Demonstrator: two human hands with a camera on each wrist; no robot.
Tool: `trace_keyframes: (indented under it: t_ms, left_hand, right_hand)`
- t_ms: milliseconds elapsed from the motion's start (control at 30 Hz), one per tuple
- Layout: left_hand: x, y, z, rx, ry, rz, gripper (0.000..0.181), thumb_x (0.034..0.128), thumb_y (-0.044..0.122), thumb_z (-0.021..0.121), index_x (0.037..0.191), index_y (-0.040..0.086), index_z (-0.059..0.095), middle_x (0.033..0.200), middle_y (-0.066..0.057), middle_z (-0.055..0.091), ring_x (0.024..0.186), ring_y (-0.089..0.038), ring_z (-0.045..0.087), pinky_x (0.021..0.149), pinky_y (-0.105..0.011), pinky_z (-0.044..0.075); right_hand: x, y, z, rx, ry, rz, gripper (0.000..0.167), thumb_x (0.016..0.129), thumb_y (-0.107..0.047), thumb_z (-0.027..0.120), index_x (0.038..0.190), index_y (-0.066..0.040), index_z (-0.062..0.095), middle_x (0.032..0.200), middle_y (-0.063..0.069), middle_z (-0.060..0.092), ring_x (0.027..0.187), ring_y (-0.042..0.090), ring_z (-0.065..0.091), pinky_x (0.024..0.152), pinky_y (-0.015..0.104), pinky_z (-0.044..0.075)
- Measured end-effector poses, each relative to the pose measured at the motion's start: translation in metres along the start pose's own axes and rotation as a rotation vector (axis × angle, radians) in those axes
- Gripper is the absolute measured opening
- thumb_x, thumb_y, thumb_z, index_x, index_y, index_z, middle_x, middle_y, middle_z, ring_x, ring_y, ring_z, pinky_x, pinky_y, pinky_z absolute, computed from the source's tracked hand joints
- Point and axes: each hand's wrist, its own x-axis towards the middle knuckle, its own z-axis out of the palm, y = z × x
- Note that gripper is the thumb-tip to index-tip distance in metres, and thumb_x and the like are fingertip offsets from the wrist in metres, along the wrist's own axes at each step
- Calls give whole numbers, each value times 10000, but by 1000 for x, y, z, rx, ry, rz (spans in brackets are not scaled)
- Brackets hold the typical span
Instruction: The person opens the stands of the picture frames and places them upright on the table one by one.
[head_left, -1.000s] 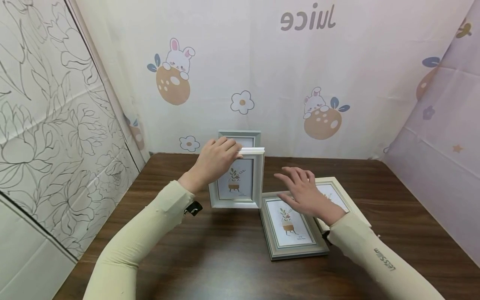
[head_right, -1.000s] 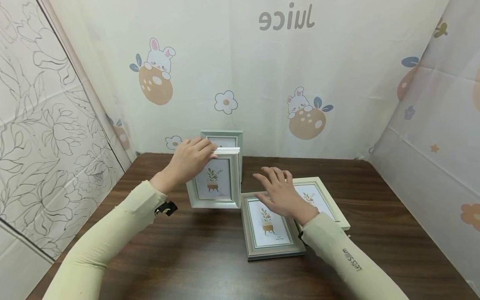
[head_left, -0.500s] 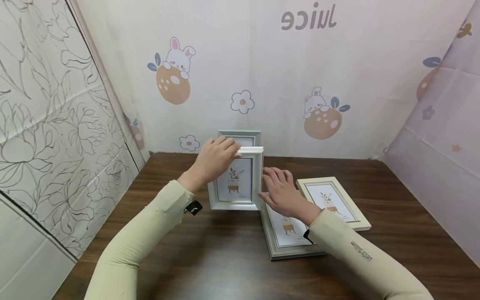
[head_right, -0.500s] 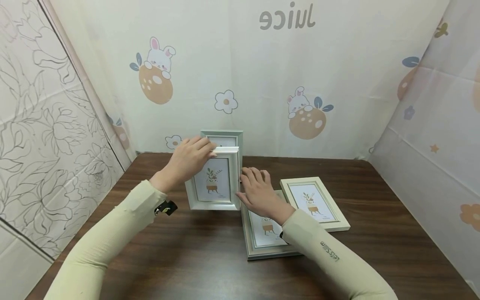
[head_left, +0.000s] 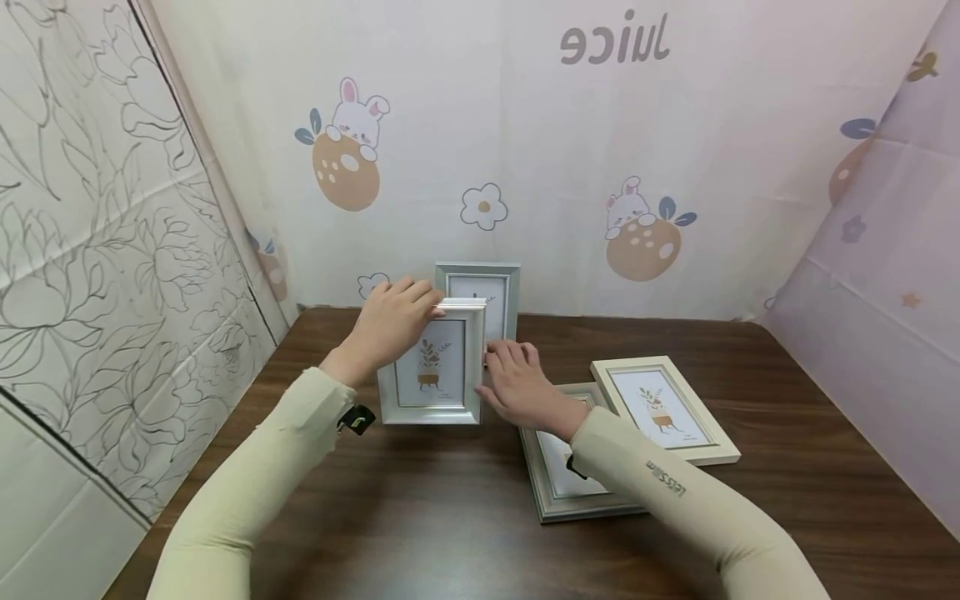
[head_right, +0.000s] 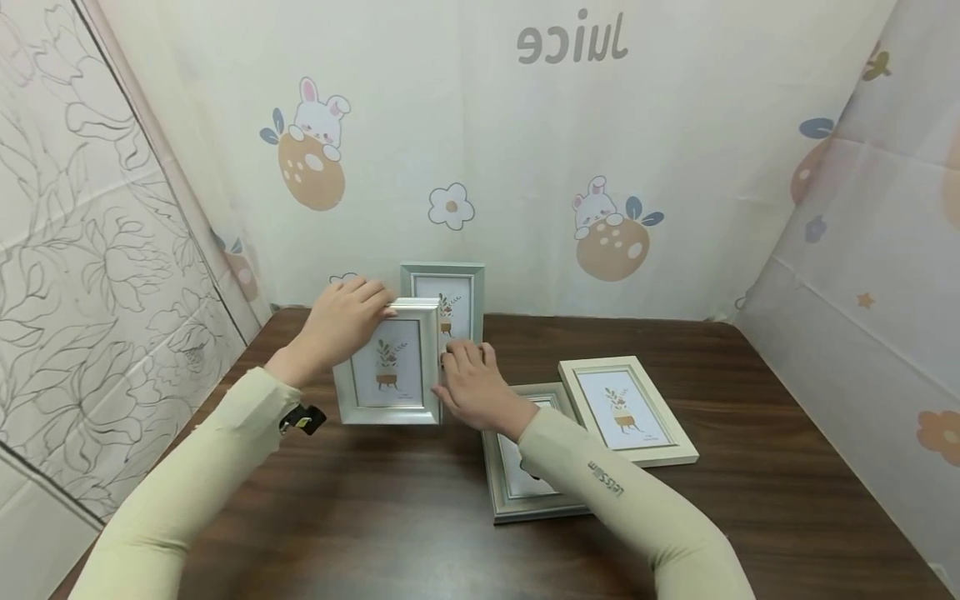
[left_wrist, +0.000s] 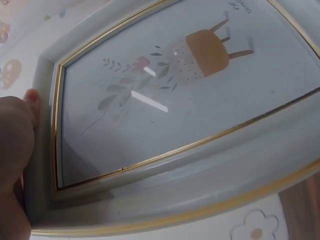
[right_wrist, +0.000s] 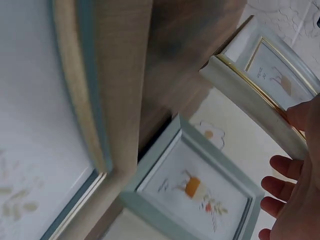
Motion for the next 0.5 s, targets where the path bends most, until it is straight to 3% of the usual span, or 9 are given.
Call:
trace_keyframes:
  t_ms: [167,500]
  left_hand:
    - [-17,-13,-1,-22,-30,-39,235,979,244,626,1134,78,687,1057,-50,669,927,-242,584,694,-371,447]
    - [-43,-29,-2,-71,2,-56,219,953,205,645,1109,58,686,1087,-93,669,990,-288,587,694,-425,439]
  right_hand:
    - [14,-15,9,-10,-34,-11,424,1033,-341,510,1240,28,510,1323,195,440,1273,344,377,1029,542,241]
    - [28,-36,20,-35,-63,-20,440,1040,-389,491,1262,-10,509,1317,144,443,1258,299,388,1040,520,252]
